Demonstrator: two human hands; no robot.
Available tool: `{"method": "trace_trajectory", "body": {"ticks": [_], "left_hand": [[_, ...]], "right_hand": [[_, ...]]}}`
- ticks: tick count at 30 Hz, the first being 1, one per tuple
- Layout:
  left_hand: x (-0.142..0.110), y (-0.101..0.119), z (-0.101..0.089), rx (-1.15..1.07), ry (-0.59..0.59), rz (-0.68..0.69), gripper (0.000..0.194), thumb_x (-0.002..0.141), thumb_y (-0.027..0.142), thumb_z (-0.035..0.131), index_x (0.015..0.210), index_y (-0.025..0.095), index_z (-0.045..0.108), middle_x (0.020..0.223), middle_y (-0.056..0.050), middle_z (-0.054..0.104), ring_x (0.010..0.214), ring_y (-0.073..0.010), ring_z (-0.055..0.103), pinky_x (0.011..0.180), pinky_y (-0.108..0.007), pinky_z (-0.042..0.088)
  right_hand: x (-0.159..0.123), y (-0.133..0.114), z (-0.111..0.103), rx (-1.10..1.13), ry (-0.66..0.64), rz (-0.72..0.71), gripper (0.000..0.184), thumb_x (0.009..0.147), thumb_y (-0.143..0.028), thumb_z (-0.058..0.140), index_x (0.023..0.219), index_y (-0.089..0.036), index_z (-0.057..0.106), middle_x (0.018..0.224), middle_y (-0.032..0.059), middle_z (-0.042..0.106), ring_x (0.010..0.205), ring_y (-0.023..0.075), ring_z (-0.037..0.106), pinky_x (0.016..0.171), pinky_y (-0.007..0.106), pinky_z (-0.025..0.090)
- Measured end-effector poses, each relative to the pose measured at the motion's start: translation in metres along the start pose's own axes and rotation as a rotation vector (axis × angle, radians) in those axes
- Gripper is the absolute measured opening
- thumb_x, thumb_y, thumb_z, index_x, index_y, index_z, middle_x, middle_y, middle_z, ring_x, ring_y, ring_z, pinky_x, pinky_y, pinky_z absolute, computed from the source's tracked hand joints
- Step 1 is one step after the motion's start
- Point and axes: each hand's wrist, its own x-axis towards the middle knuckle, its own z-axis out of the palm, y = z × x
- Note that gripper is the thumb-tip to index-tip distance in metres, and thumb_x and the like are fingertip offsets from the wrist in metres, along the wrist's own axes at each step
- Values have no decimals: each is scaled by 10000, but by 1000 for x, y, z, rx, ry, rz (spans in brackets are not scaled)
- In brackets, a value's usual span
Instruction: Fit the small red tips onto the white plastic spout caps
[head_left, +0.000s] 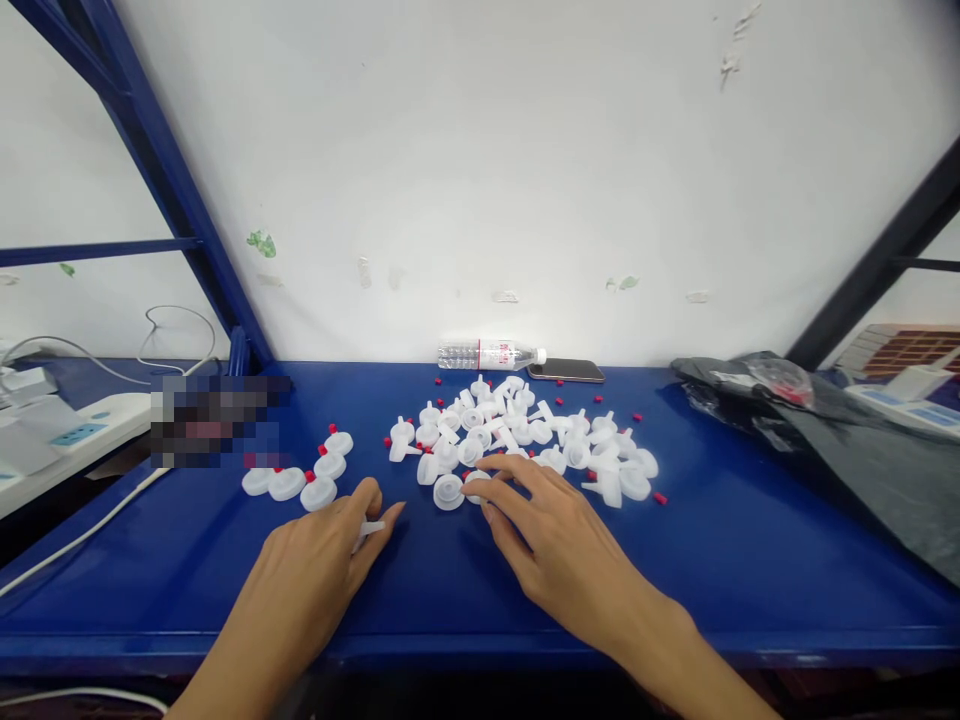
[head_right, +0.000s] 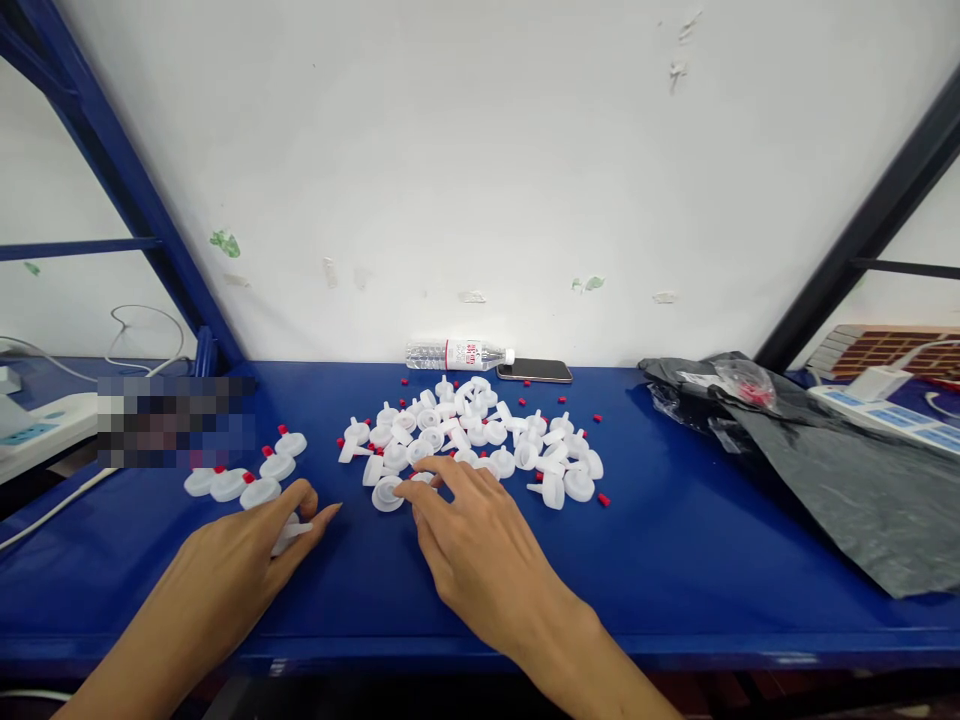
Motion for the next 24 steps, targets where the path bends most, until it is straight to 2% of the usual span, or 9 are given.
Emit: {"method": "trace_trajectory", "body": {"ticks": [5, 10, 13, 16, 17, 20, 21, 24], "left_hand": [[1, -4, 4, -19, 65, 49, 270, 1053, 428, 363, 934, 250, 529, 723, -17, 715, 721, -310, 751, 573, -309, 284], [3, -4, 5, -84, 141, 60, 302, 1005, 471, 424, 858, 245, 559, 658, -8, 671, 579, -260, 684, 561, -306, 249], [3, 8, -4, -314, 211, 13, 362, 980, 485, 455, 725, 239, 531, 551, 22, 556, 500, -189, 558, 558, -296, 266], [0, 33, -15, -766, 254, -9, 488, 933, 552, 555, 589, 226, 436, 490, 52, 411, 449, -120, 393, 503, -261, 273], [-1, 43, -19, -962, 188, -9, 503, 917, 575, 582, 583, 224, 447, 477, 58, 397, 424, -105, 363, 469, -247, 270], [1, 73, -24, -1505, -156, -75, 561, 861, 688, 611, 574, 230, 457, 394, 94, 268, 331, -69, 211, 348, -214, 190], [3, 81, -23, -1629, -215, -112, 572, 830, 702, 644, 576, 227, 452, 411, 101, 246, 350, -61, 192, 339, -196, 165], [9, 94, -17, -1892, -265, -234, 556, 781, 677, 729, 657, 210, 455, 552, 98, 290, 461, -49, 184, 372, -144, 159]], "right_hand": [[0, 0, 0, 23, 16, -7, 341, 1015, -101, 493, 1287, -272, 610, 1327, 68, 633, 1180, 243, 636, 997, 469, 536], [1, 0, 1, 65, 59, -17, 343, 1009, -82, 496, 1265, -267, 629, 1285, 66, 659, 1155, 231, 644, 975, 447, 528], [1, -4, -2, 127, 146, -52, 292, 1018, -101, 511, 1232, -251, 642, 1211, 61, 697, 1110, 205, 663, 959, 403, 520], [1, -11, -7, 200, 229, -124, 205, 1008, -174, 607, 1198, -239, 644, 1102, 35, 739, 1010, 177, 691, 916, 353, 518], [0, -13, -9, 217, 249, -158, 177, 996, -205, 644, 1171, -233, 648, 1058, 27, 748, 965, 171, 697, 887, 339, 520], [-1, -20, -9, 260, 269, -237, 122, 974, -283, 702, 1070, -220, 661, 949, 11, 750, 862, 159, 700, 815, 309, 523], [-1, -21, -8, 272, 265, -240, 107, 976, -293, 700, 1046, -220, 665, 933, 9, 747, 850, 157, 699, 805, 303, 525], [-1, -23, -1, 304, 243, -198, 56, 998, -273, 665, 1017, -223, 681, 931, 10, 741, 861, 156, 696, 802, 293, 532]]}}
